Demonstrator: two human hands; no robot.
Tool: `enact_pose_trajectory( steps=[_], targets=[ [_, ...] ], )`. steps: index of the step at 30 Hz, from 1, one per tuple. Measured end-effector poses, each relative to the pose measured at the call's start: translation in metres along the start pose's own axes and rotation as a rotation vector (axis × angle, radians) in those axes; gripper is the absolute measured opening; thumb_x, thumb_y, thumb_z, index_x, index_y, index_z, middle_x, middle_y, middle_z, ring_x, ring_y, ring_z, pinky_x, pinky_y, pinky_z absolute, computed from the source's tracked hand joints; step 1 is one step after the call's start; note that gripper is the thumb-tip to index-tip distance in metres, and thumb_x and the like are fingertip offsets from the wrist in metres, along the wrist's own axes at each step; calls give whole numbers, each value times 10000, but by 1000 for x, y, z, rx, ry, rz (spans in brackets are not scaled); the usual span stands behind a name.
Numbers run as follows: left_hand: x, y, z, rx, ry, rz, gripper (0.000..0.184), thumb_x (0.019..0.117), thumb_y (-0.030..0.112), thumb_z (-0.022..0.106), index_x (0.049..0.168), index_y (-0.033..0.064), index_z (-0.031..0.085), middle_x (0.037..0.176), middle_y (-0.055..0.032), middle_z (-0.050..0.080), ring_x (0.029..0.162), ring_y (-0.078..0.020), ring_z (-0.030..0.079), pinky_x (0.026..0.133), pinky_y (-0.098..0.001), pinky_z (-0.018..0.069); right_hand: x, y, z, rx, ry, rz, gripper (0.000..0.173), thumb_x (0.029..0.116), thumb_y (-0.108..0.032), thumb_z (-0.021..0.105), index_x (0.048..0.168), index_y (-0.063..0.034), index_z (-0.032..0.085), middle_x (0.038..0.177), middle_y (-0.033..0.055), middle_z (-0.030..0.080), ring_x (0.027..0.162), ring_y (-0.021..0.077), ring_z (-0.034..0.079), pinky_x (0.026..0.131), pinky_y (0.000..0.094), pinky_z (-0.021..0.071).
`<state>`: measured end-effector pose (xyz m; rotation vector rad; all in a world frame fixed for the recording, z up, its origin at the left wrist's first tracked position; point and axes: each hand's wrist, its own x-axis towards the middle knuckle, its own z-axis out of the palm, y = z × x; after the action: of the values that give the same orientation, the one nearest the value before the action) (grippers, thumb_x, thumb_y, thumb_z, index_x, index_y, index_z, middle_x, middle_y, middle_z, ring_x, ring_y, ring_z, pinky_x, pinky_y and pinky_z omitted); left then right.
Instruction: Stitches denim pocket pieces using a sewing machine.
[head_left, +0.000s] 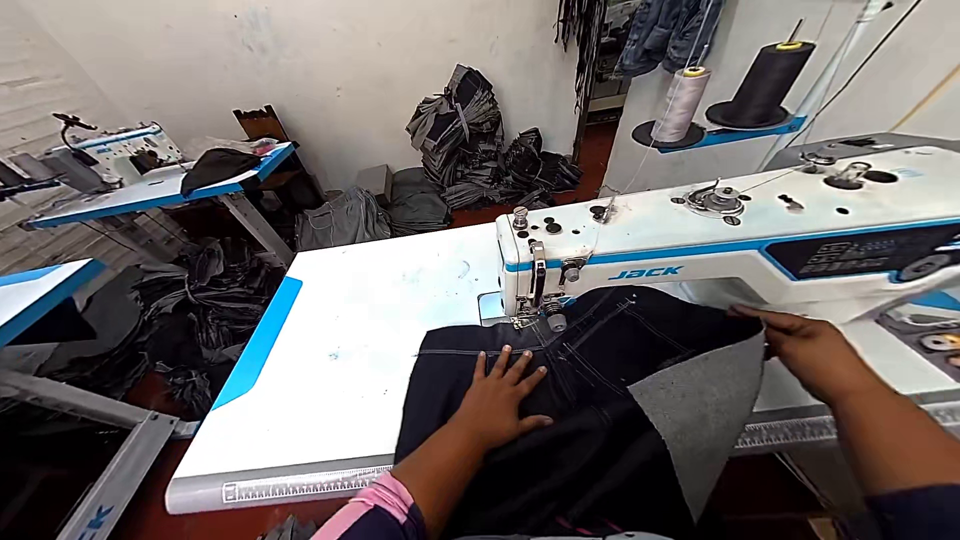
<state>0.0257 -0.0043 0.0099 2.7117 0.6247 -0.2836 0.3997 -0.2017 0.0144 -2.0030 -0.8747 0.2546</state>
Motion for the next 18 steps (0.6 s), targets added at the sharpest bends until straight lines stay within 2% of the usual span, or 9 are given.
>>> enact_pose_trajectory(
  steps=[1,2,5,6,8,10,12,15,18],
  targets=[
    [2,-11,-4,11,-9,32,748,1000,626,485,1628,258,313,1718,-62,202,1596,-360,56,1202,-716,-4,-9,-4,2,41,44,16,331,1017,70,472,1277,41,674,1260,249,679,1101,345,669,951,581,495],
    [2,-23,-7,28,-12,66,733,1005,616,480,1625,258,320,1718,-61,202,1597,-357,47,1198,-720,-13,-18,-4,2,76,85,12,321,1011,58,480,1263,47,678,1310,232,663,1179,327,652,1009,562,484],
    [-2,-36,-17,59,3,129,722,1020,595,458,1612,196,354,1703,-83,247,1596,-351,70,1206,-708,-11,-51,18,-6,171,244,44,295,1016,-2,472,1241,63,650,1357,197,613,986,176,654,789,374,542],
    [-2,-31,-18,71,45,144,720,1028,584,441,1596,146,382,1686,-99,289,1593,-338,119,1226,-680,29,-63,30,-9,193,319,68,289,1012,-9,475,1235,80,636,1337,208,603,953,155,638,769,343,535],
    [4,-12,-3,85,160,168,738,1041,570,388,1562,48,416,1660,-148,333,1572,-345,216,1242,-635,123,-90,69,-18,163,511,137,279,997,-1,522,1225,125,624,1261,259,608,963,206,622,825,380,535],
    [13,0,33,147,369,227,860,999,639,334,1499,-48,469,1586,-249,417,1489,-444,369,1172,-694,256,-124,117,-29,95,677,333,292,1012,-17,543,1254,127,620,1254,298,631,1093,311,638,974,452,509],
    [21,-1,45,173,420,259,987,960,730,262,1495,-77,454,1562,-311,411,1451,-520,386,1137,-737,264,-158,162,-38,20,750,616,284,1025,-59,564,1246,104,635,1251,295,649,1177,372,626,1045,509,468],
    [17,-9,30,47,204,323,926,1002,665,340,1517,-103,395,1579,-367,330,1464,-595,289,1153,-775,152,-215,213,-44,-168,442,1029,379,1015,-212,620,1320,11,646,1340,265,631,1287,416,582,1102,585,423],
    [3,-9,18,-292,183,377,705,1070,417,417,1444,-179,435,1495,-405,423,1442,-583,342,1216,-664,178,-240,226,-34,-332,168,1145,419,1000,-290,639,1355,-67,650,1425,210,593,1338,387,551,1122,582,408]
  ],
)
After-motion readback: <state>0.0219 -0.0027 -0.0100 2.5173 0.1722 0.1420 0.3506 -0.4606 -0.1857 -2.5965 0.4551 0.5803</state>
